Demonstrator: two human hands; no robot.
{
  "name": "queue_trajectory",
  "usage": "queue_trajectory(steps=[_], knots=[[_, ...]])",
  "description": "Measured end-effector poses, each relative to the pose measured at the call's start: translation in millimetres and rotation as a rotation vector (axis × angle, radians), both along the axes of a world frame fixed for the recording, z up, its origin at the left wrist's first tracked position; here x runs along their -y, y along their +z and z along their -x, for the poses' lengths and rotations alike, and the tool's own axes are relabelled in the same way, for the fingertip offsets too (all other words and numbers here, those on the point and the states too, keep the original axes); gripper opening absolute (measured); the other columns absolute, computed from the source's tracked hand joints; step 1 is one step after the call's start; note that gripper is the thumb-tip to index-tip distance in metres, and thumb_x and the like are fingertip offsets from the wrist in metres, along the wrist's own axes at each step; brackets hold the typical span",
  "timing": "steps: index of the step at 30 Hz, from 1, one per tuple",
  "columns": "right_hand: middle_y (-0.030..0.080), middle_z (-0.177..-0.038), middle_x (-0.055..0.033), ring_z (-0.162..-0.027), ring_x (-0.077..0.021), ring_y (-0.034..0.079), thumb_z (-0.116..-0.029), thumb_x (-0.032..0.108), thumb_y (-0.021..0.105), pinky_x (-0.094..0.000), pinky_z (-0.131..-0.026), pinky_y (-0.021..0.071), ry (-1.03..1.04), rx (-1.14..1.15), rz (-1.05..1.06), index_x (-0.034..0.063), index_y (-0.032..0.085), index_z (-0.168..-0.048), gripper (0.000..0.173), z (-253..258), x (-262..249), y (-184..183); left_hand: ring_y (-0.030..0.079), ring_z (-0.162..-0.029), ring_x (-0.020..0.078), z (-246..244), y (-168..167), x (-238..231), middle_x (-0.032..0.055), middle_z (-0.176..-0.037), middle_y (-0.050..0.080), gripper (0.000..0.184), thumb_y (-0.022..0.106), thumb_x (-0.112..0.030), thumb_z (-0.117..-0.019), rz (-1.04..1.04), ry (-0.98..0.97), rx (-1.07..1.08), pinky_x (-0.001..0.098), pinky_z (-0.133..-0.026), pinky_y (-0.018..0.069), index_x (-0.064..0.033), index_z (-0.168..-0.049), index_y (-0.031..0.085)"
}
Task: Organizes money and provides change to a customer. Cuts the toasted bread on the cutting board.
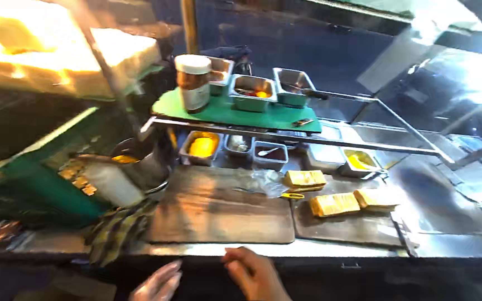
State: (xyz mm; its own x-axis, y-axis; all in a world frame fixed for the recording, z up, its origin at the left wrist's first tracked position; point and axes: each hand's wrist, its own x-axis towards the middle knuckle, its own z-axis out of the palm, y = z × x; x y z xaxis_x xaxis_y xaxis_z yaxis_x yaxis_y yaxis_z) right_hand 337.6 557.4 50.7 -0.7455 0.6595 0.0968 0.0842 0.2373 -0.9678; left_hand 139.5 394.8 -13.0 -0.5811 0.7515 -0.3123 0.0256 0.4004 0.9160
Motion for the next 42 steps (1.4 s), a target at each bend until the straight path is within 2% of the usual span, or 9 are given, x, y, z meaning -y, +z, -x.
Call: queue_trajectory(steps=[5, 8, 15, 18, 22, 30, 34, 38, 42], knots=[[0.072, -0.118, -0.0081, -0.106, -0.0148, 0.07, -0.1034, 0.01, 0.054, -0.0341, -0.092, 0.0606, -0.242, 0.06, -0.124, 0.0052, 0.068, -0.131, 0.031, -96.4, -142.9, -53.4, 0.059, -0.129, 0.0322, -98.7, -5.8, -307.1, 0.0123, -0.147, 0.057, 0.081, 0.067, -0.058, -0.0896, 0.309, -0.585, -0.59, 0.0575, -0.107, 0.0479, -0.025, -0.158, 0.04], [0.073, -0.112, -0.0115, -0.1, -0.0162, 0.072, -0.1006, 0.006, 0.058, -0.034, -0.089, 0.0619, -0.238, 0.038, -0.109, 0.0011, 0.07, -0.126, 0.028, -143.9, -152.9, -60.3, 0.054, -0.134, 0.0386, -116.5, -16.3, -373.3, 0.018, -0.145, 0.057, 0.046, 0.048, -0.035, -0.1062, 0.455, -0.751, -0.816, 0.0596, -0.11, 0.0434, -0.0126, -0.146, 0.055], [0.073, -0.115, -0.0079, -0.105, -0.0191, 0.071, -0.0951, 0.002, 0.058, -0.039, -0.09, 0.0618, -0.423, 0.258, -0.318, 0.0125, 0.075, -0.123, 0.034, -160.2, -177.4, -101.0, 0.069, -0.108, 0.0293, 22.8, -54.8, -271.7, 0.0152, -0.113, 0.073, 0.037, 0.056, -0.035, -0.1038, 0.253, 0.021, -1.109, 0.0435, -0.099, 0.054, -0.0055, -0.118, 0.072], [0.062, -0.143, -0.0087, -0.135, -0.0278, 0.057, -0.096, 0.006, 0.054, -0.0499, -0.11, 0.0488, -0.208, 0.522, -0.418, 0.02, 0.066, -0.137, 0.045, -107.7, -215.8, -110.9, 0.05, -0.14, 0.0303, 52.7, -13.3, -250.7, 0.0148, -0.148, 0.056, 0.049, 0.047, -0.037, -0.107, 0.532, -0.215, -0.922, 0.0483, -0.118, 0.0374, -0.0095, -0.148, 0.053], [0.067, -0.134, -0.0077, -0.124, -0.0225, 0.064, -0.0997, 0.011, 0.057, -0.043, -0.1, 0.0572, -0.432, 0.296, -0.48, 0.0184, 0.071, -0.13, 0.035, -142.5, -208.4, -95.8, 0.027, -0.151, 0.0478, -10.9, 44.4, -263.2, 0.0275, -0.162, 0.032, 0.064, 0.058, -0.035, -0.0991, 0.256, -0.424, -1.102, 0.0655, -0.12, 0.0234, -0.009, -0.156, 0.045], [0.07, -0.119, -0.0164, -0.104, -0.0277, 0.071, -0.0993, 0.007, 0.052, -0.0456, -0.09, 0.0601, -0.925, 0.715, -0.367, 0.0043, 0.069, -0.128, 0.033, -348.3, -248.8, -43.8, 0.056, -0.135, 0.0246, -263.4, 28.4, -357.2, 0.0093, -0.148, 0.058, 0.067, 0.073, -0.046, -0.0852, -0.215, -0.785, -0.684, 0.0435, -0.111, 0.0471, -0.0215, -0.146, 0.06], [0.073, -0.118, -0.008, -0.11, -0.0234, 0.071, -0.0989, 0.011, 0.056, -0.0457, -0.093, 0.0595, -0.422, 0.709, -0.468, 0.0169, 0.075, -0.122, 0.03, -333.4, -238.9, -37.5, 0.067, -0.116, 0.0215, -229.0, 42.4, -378.1, 0.0092, -0.133, 0.067, 0.05, 0.071, -0.034, -0.0926, -0.051, -0.66, -0.657, 0.0427, -0.102, 0.0542, -0.0153, -0.138, 0.065], [0.07, -0.121, -0.0164, -0.112, -0.0332, 0.068, -0.0974, 0.02, 0.057, -0.0524, -0.093, 0.0569, -0.884, 0.883, -0.417, 0.0101, 0.071, -0.129, 0.036, -410.7, -241.0, -76.2, 0.065, -0.118, 0.0398, -162.8, 12.2, -342.2, 0.0205, -0.122, 0.071, 0.036, 0.055, -0.03, -0.1033, 0.269, -0.572, -0.981, 0.0557, -0.106, 0.0474, -0.007, -0.127, 0.07], [0.059, -0.138, -0.0226, -0.124, -0.0424, 0.059, -0.1015, 0.042, 0.052, -0.0609, -0.094, 0.0503, -0.815, 1.263, -0.09, 0.0183, 0.043, -0.157, 0.061, -479.8, -290.5, -106.4, 0.066, -0.12, 0.025, -221.1, -16.4, -332.9, 0.0108, -0.126, 0.071, 0.032, 0.053, -0.021, -0.1043, 0.206, -0.436, -1.108, 0.0391, -0.106, 0.0492, -0.0154, -0.13, 0.071]])
